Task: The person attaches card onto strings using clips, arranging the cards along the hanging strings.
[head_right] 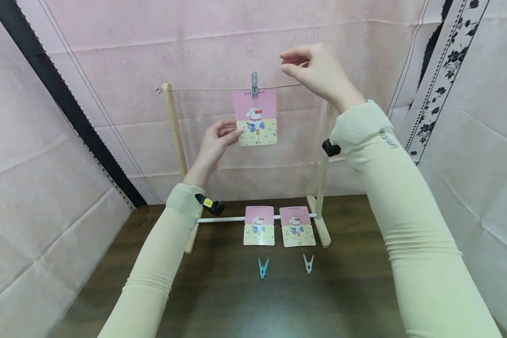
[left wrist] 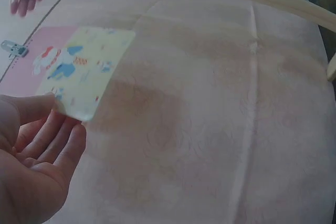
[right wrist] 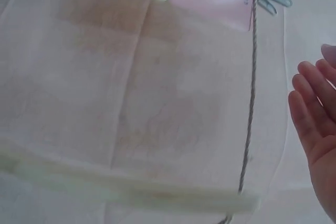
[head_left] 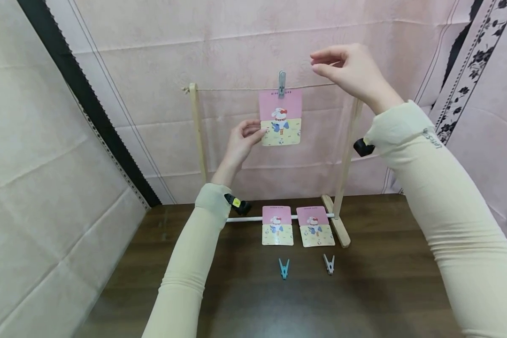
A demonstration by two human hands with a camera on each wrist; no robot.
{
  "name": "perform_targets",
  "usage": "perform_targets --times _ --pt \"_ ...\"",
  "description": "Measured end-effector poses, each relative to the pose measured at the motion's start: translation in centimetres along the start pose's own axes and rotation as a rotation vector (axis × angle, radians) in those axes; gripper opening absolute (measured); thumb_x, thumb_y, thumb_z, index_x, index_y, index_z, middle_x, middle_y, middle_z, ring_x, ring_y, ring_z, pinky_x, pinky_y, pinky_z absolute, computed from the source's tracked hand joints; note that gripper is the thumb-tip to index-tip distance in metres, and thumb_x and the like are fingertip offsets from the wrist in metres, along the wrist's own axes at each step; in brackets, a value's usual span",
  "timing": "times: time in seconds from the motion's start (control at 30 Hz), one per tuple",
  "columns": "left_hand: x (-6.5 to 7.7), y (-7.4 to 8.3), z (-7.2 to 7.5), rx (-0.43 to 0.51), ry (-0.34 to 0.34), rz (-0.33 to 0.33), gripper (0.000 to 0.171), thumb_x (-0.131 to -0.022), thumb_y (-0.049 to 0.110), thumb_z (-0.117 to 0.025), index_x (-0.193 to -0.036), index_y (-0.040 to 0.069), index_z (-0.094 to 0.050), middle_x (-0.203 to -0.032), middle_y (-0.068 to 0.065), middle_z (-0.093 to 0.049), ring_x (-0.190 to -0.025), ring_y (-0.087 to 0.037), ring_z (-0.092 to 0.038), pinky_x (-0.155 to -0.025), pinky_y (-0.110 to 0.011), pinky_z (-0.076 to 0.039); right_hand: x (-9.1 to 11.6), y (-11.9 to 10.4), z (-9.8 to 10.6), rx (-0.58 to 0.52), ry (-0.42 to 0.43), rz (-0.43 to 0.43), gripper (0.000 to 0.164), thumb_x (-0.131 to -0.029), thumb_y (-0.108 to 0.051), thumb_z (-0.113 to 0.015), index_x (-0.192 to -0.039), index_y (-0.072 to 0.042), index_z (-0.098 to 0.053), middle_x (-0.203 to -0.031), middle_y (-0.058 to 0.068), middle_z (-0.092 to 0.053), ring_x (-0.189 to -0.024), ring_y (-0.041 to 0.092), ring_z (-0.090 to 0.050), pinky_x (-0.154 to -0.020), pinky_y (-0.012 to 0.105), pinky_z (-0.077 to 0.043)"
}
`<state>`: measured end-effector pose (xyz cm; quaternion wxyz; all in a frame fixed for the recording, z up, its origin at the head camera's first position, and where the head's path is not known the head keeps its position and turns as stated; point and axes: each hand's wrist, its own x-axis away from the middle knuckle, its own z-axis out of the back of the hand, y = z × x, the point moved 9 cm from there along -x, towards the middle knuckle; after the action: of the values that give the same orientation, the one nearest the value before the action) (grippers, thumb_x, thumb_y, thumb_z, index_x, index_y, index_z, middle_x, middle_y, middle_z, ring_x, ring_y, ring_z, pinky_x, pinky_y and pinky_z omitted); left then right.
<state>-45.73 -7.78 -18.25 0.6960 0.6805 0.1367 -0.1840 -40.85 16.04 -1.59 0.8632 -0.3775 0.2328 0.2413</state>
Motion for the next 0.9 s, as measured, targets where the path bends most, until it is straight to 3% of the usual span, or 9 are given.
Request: perform_targets --times 0.37,0.6,0.9 --pt "1.4 0.7 2.3 -0.147 0.061 -0.006 0.04 -0.095 0.015 -0.072 -0.131 0.002 -0.06 -0.125 -0.013 -0.067 -0.116 -0.023 -0.062 -0.097 -0.034 -0.05 4.2 2.0 1.6 0.021 0.071 0.05 0.027 -0.094 -0.031 -0.073 -0.118 -0.019 -0.077 -0.1 -0.018 -0.072 -0.091 0.006 -0.062 -0.076 0.018 -0.043" --pt "2.5 -0.5 4.5 -0.225 0.08 0.041 0.049 -0.095 0.022 -0.072 -0.136 0.002 -0.055 -0.126 -0.012 -0.065 -0.118 -0.025 -0.059 -0.098 -0.038 -0.048 7.0 3.1 0.9 0.029 0.105 0.108 0.026 -0.094 -0.028 -0.073 -0.116 -0.016 -0.077 -0.105 -0.015 -0.073 -0.094 0.007 -0.061 -0.076 0.021 -0.042" --pt "3.9 -2.5 5.5 -0.239 0.06 0.078 0.057 -0.096 0.025 -0.072 -0.143 0.005 -0.048 -0.131 -0.012 -0.06 -0.121 -0.027 -0.056 -0.1 -0.042 -0.046 11.0 5.8 -0.7 0.032 0.115 0.117 0.024 -0.095 -0.024 -0.073 -0.117 -0.016 -0.076 -0.113 -0.007 -0.074 -0.097 0.003 -0.06 -0.083 0.02 -0.041"
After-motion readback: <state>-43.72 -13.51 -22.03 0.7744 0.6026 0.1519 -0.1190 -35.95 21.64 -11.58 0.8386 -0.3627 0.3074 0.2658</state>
